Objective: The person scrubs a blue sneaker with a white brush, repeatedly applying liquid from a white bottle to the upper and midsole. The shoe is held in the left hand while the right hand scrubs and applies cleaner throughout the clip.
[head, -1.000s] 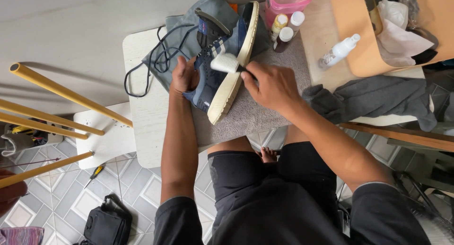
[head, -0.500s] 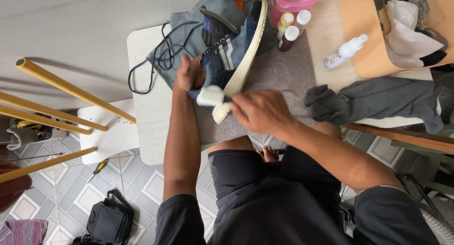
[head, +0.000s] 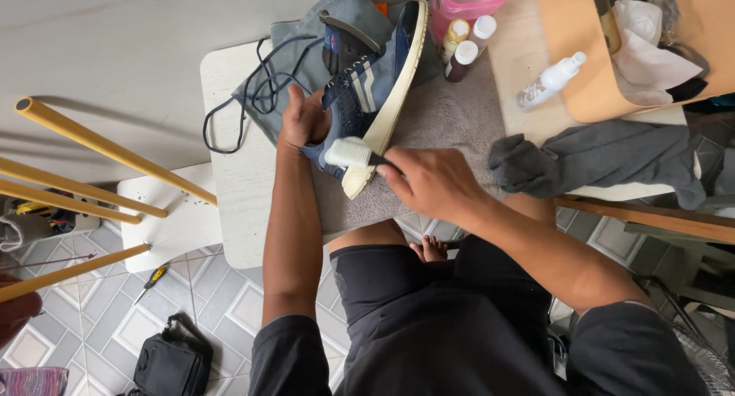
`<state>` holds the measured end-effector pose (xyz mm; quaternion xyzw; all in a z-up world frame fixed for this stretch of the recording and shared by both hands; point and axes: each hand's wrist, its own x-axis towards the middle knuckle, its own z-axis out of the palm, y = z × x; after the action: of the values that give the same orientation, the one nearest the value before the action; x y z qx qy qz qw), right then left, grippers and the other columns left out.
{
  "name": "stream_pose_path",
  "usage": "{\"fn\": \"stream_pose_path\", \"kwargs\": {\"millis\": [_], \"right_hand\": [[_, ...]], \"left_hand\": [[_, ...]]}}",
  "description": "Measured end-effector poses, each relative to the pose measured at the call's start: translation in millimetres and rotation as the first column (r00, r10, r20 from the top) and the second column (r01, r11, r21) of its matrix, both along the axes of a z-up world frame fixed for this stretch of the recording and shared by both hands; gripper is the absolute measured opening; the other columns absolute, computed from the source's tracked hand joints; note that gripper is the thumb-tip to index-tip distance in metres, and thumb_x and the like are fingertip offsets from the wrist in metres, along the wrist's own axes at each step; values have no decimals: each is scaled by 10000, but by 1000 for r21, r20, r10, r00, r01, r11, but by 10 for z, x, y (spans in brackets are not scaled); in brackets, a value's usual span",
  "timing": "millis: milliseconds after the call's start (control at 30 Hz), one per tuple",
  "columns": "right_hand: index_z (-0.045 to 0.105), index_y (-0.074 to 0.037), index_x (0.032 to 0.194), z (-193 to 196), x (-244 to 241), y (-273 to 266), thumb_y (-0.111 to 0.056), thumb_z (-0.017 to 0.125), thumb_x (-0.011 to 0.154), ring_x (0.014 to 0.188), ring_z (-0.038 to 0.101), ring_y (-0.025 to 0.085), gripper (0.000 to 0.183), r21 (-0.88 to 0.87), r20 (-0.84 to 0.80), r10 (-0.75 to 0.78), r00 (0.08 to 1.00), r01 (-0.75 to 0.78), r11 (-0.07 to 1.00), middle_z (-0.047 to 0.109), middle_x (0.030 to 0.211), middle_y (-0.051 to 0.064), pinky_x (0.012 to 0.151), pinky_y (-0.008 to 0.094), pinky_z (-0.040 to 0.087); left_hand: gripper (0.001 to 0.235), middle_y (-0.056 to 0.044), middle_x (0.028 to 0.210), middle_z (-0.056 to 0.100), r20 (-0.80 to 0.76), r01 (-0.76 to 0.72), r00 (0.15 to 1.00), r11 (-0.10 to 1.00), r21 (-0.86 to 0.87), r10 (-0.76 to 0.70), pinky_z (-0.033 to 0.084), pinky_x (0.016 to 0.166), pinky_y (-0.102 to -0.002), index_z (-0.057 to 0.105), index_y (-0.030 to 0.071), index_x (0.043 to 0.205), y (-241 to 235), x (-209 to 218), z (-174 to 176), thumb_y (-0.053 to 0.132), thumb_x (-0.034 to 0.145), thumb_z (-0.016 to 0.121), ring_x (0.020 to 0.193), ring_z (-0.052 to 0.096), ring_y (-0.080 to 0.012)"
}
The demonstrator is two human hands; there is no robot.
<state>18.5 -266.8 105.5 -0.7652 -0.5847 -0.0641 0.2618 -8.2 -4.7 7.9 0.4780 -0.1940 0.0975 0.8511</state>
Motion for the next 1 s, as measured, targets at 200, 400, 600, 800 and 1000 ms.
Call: {"fn": "stream_pose_path", "kwargs": {"millis": [200,400,600,800,1000], "right_hand": [[565,-8,1111,388,1287,-141,-257,438,1183,695,649,546,289,-119,116,-501,857,513,850,704,811,253,581,654,457],[720,22,967,89,2104,326,-182,637,1082,826,673,510,248,-230,181,-554,812,583,779,707,926,258,600,586,517],[747,1,920,-15,2473,627,23,646,814,852,697,491,148,-474,222,-559,799,589,654,731,934,263,647,536,573],[653,10,1016,214,2309,195,-109,441,1133,871,629,492,270,-98,40,-430,902,432,897,699,980,236,717,587,448],[526,-27,824,82,2106,41,-267,441,1202,657,497,333,456,-142,-164,-460,873,440,887,535,724,159,551,490,294]], "left_hand": [[1052,-236,1447,552,-178,78,980,993,-89,-92,415,1212,-490,509,-46,1430,250,28,-404,835,862,420,1366,531,-393],[1074,-230,1406,586,-121,106,987,994,-16,-107,426,1209,-462,527,-52,1410,182,19,-186,856,855,383,1340,561,-376],[989,-207,1344,638,-44,212,975,974,-82,-216,467,1161,-437,602,-49,1334,152,12,-122,811,895,387,1273,614,-342],[977,-194,1325,656,15,263,965,961,-82,-262,458,1180,-418,636,-59,1286,59,-35,104,807,890,417,1253,632,-316],[1010,-214,1255,690,31,318,948,938,-138,-317,520,1108,-427,668,-78,1227,70,-14,28,827,833,456,1160,686,-320]]}}
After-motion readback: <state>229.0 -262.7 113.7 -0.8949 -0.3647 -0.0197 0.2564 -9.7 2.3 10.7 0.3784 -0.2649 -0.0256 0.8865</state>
